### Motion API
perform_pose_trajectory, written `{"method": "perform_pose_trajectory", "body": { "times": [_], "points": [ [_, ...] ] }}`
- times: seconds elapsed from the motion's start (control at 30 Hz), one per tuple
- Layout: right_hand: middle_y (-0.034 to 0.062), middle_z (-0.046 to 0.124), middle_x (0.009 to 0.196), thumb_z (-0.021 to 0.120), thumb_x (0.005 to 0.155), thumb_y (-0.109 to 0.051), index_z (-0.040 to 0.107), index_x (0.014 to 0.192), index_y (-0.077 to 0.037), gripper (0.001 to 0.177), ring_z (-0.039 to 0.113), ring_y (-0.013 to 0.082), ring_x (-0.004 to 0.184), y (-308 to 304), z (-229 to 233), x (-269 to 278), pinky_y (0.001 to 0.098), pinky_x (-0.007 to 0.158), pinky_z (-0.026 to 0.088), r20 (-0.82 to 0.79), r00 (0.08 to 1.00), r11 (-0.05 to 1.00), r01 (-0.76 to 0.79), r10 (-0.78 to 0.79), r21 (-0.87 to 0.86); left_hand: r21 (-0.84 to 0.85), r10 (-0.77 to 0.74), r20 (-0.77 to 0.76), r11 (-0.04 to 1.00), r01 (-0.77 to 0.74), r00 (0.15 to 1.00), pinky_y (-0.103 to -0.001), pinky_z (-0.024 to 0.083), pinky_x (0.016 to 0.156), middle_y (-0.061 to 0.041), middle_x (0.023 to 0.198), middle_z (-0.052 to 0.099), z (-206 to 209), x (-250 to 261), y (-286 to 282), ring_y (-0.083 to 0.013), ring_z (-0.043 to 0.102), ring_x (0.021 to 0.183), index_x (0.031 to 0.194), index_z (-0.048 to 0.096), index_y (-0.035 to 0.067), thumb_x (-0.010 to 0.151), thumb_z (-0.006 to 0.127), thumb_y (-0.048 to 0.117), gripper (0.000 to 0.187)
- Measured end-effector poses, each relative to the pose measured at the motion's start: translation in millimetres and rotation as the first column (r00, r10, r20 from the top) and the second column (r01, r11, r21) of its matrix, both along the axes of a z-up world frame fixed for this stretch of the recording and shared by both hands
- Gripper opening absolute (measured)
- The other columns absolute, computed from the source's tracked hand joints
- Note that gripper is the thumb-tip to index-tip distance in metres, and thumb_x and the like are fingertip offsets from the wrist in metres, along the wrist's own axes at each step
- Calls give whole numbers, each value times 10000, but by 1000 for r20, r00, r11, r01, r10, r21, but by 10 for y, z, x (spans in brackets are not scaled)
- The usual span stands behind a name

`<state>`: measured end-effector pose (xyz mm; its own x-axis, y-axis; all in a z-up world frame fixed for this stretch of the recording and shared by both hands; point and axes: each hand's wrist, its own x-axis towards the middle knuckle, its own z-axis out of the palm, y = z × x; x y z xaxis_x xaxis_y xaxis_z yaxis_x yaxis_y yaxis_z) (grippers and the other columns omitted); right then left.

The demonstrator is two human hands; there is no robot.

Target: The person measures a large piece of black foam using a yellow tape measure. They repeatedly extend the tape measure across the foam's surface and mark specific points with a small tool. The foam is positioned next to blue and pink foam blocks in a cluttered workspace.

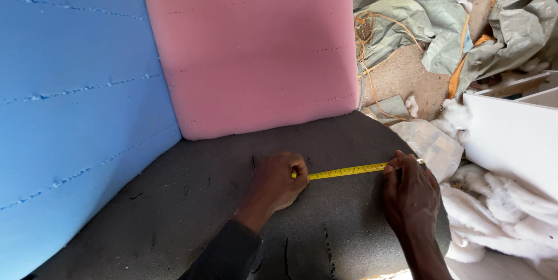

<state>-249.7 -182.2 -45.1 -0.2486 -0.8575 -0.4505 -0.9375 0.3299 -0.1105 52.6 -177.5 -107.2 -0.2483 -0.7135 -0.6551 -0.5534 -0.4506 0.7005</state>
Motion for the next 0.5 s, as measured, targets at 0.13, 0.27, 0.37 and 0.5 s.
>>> {"method": "perform_pose_trajectory", "body": {
  "times": [0.13,0.27,0.37,0.5],
  "points": [
    [6,798,1566,618,1141,-315,683,1184,-203,136,654,358,1536,-26,154,179,544,1228,456,10,999,999,-35,35,-24,69,13,-14,998,-12,1000,-420,545,757,49,911,780,111,1,-82,-157,723,848,795,761,251,944,787,157,178],
    [-37,879,1219,735,1059,-349,826,1183,-297,163,803,267,1128,-56,412,716,492,949,578,152,986,992,52,-69,112,35,40,14,999,-41,999,-411,534,706,81,880,765,-67,-40,19,-170,734,794,771,740,297,891,751,150,190],
    [-88,845,1183,771,1026,-384,853,1141,-331,150,840,238,1038,-106,410,976,468,902,588,204,977,959,7,-68,283,4,30,21,1000,-31,999,-427,533,730,75,886,765,-123,-68,28,-184,738,796,780,751,306,855,781,191,140],
    [-161,797,1174,746,1031,-407,893,1102,-391,163,836,199,1036,-201,345,1077,456,892,578,155,988,910,-57,-8,411,74,23,43,997,-26,999,-408,539,759,72,944,794,63,-41,-57,-162,736,831,788,767,292,870,758,188,133]
  ]
}}
